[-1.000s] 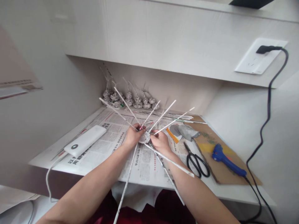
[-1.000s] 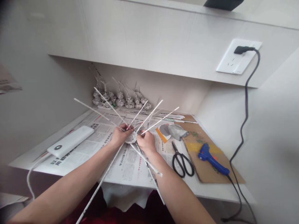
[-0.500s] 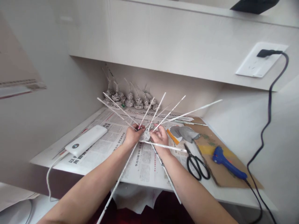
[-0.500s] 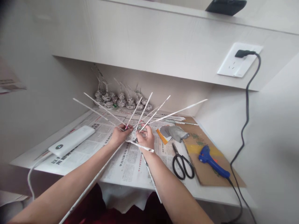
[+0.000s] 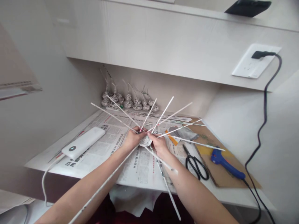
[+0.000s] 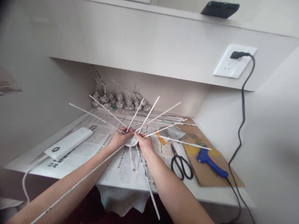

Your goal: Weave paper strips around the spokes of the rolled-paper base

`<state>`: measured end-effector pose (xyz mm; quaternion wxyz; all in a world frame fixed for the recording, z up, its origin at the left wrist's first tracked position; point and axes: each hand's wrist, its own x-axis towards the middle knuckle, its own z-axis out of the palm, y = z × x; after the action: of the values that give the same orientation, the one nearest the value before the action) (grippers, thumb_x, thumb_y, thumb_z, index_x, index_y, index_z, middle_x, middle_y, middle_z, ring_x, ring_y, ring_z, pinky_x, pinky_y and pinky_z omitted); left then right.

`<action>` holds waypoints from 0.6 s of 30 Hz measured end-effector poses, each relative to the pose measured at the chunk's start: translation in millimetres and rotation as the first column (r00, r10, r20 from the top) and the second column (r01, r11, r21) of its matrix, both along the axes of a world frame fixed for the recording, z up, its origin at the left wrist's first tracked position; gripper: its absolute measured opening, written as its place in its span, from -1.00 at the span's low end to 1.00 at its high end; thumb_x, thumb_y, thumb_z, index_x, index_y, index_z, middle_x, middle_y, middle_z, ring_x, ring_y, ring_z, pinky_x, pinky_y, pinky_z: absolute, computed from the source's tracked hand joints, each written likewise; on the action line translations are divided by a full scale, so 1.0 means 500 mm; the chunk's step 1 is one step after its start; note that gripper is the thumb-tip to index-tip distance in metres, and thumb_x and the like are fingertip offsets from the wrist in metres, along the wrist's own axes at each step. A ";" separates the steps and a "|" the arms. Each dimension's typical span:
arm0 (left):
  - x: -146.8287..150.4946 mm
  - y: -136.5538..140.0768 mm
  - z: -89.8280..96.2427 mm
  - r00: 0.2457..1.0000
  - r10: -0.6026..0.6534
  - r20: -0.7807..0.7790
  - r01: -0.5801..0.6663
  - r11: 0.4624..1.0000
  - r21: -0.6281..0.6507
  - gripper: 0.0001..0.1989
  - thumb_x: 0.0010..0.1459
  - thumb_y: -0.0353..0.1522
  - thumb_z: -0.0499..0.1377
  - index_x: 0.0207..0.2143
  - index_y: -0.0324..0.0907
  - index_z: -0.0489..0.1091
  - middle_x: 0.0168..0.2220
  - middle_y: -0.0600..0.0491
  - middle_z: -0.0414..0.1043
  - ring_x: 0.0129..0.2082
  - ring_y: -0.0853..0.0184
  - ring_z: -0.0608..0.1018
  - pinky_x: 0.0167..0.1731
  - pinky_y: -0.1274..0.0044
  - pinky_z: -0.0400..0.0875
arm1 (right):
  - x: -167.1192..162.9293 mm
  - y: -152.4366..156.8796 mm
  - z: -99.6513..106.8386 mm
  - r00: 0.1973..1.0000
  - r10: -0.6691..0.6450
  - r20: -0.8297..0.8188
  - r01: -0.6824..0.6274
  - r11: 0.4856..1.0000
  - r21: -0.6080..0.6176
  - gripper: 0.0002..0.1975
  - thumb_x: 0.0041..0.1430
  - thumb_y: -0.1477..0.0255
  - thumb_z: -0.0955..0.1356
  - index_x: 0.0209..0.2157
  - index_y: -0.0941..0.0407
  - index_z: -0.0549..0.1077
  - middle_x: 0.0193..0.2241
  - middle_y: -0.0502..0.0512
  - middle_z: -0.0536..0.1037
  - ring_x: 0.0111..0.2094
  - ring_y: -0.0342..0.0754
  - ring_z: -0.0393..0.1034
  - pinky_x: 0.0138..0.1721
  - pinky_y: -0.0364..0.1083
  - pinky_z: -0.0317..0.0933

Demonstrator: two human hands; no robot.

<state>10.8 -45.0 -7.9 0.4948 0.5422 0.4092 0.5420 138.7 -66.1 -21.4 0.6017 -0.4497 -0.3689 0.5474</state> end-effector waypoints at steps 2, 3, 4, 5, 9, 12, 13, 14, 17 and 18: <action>0.004 -0.002 -0.002 0.999 -0.026 0.018 0.026 1.000 -0.008 -0.72 -0.16 -0.25 0.34 -0.41 -0.25 0.47 -0.53 0.09 0.45 -0.57 0.39 0.44 -0.51 0.57 0.31 | -0.003 0.003 0.000 0.998 -0.063 0.003 0.063 0.998 0.005 -0.64 -0.28 0.19 0.53 -0.51 0.21 0.55 -0.63 0.07 0.54 -0.57 -0.03 0.42 -0.50 -0.09 0.28; 0.007 -0.002 -0.004 0.999 -0.032 0.032 0.032 0.999 -0.014 -0.71 -0.17 -0.25 0.35 -0.41 -0.25 0.47 -0.54 0.09 0.45 -0.56 0.39 0.45 -0.51 0.57 0.31 | -0.003 0.005 -0.001 0.995 -0.094 0.029 0.094 0.996 0.007 -0.64 -0.28 0.19 0.52 -0.51 0.21 0.56 -0.61 0.09 0.56 -0.55 -0.01 0.44 -0.48 -0.08 0.30; 0.009 -0.002 -0.005 0.998 -0.036 0.054 0.037 0.999 -0.026 -0.70 -0.18 -0.24 0.35 -0.41 -0.25 0.47 -0.53 0.08 0.46 -0.56 0.38 0.46 -0.50 0.56 0.32 | -0.002 0.007 -0.001 0.989 -0.126 0.072 0.125 0.992 0.008 -0.64 -0.27 0.20 0.52 -0.51 0.21 0.56 -0.59 0.10 0.57 -0.53 0.00 0.46 -0.46 -0.08 0.31; 0.010 -0.001 -0.005 0.996 -0.039 0.082 0.043 0.998 -0.047 -0.69 -0.20 -0.23 0.36 -0.42 -0.25 0.47 -0.53 0.07 0.47 -0.55 0.36 0.48 -0.49 0.55 0.34 | 0.001 0.008 -0.002 0.979 -0.158 0.127 0.158 0.987 0.007 -0.65 -0.25 0.20 0.51 -0.51 0.21 0.57 -0.59 0.11 0.57 -0.52 0.01 0.46 -0.46 -0.07 0.31; -0.011 0.001 0.010 0.977 -0.168 0.130 0.195 0.950 -0.242 -0.54 -0.22 -0.21 0.39 -0.24 -0.23 0.49 -0.43 -0.02 0.54 -0.47 0.26 0.56 -0.46 0.49 0.42 | 0.017 0.009 0.003 0.899 -0.220 0.380 0.229 0.973 0.022 -0.69 -0.15 0.20 0.45 -0.52 0.21 0.57 -0.62 0.10 0.55 -0.49 0.06 0.48 -0.48 -0.07 0.29; -0.056 0.001 0.037 0.881 -0.452 0.135 0.472 0.834 -0.286 -0.34 -0.24 -0.32 0.43 0.00 -0.13 0.41 -0.17 -0.12 0.55 -0.23 0.16 0.59 -0.32 0.43 0.47 | 0.029 0.005 0.015 0.839 -0.203 0.505 0.222 0.975 0.022 -0.69 -0.09 0.19 0.42 -0.58 0.18 0.55 -0.68 0.10 0.51 -0.53 0.07 0.47 -0.55 -0.08 0.24; -0.073 0.001 0.047 0.846 -0.516 0.134 0.532 0.800 -0.276 -0.27 -0.28 -0.36 0.45 0.04 -0.11 0.39 -0.13 -0.13 0.54 -0.20 0.14 0.59 -0.30 0.43 0.48 | 0.031 0.003 0.019 0.827 -0.204 0.525 0.224 0.974 0.025 -0.69 -0.08 0.18 0.41 -0.60 0.17 0.54 -0.69 0.10 0.51 -0.54 0.08 0.47 -0.57 -0.09 0.23; -0.088 0.002 0.054 0.811 -0.572 0.122 0.582 0.766 -0.273 -0.21 -0.31 -0.40 0.45 0.08 -0.10 0.37 -0.11 -0.15 0.53 -0.19 0.13 0.59 -0.27 0.41 0.47 | 0.033 0.003 0.022 0.819 -0.208 0.535 0.226 0.974 0.033 -0.69 -0.09 0.18 0.41 -0.61 0.17 0.54 -0.68 0.11 0.52 -0.52 0.08 0.48 -0.56 -0.09 0.23; -0.114 0.012 0.066 0.781 -0.624 0.026 0.594 0.731 -0.336 -0.18 -0.34 -0.44 0.45 0.08 -0.12 0.38 -0.12 -0.18 0.53 -0.24 0.12 0.61 -0.31 0.39 0.48 | 0.033 0.004 0.024 0.815 -0.226 0.534 0.223 0.972 0.070 -0.71 -0.09 0.19 0.42 -0.55 0.17 0.57 -0.60 0.11 0.58 -0.45 0.09 0.52 -0.50 -0.11 0.25; -0.114 0.017 0.065 0.808 -0.588 -0.018 0.547 0.763 -0.344 -0.22 -0.33 -0.43 0.44 0.06 -0.13 0.40 -0.15 -0.18 0.55 -0.27 0.12 0.61 -0.35 0.41 0.48 | 0.032 0.005 0.023 0.813 -0.227 0.536 0.221 0.972 0.076 -0.70 -0.09 0.19 0.42 -0.53 0.17 0.58 -0.59 0.11 0.59 -0.44 0.09 0.52 -0.49 -0.11 0.26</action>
<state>-46.3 -36.5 24.8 0.6909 0.5849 0.3385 0.2570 154.7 -63.6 -9.9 0.5354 -0.6228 -0.4711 0.3216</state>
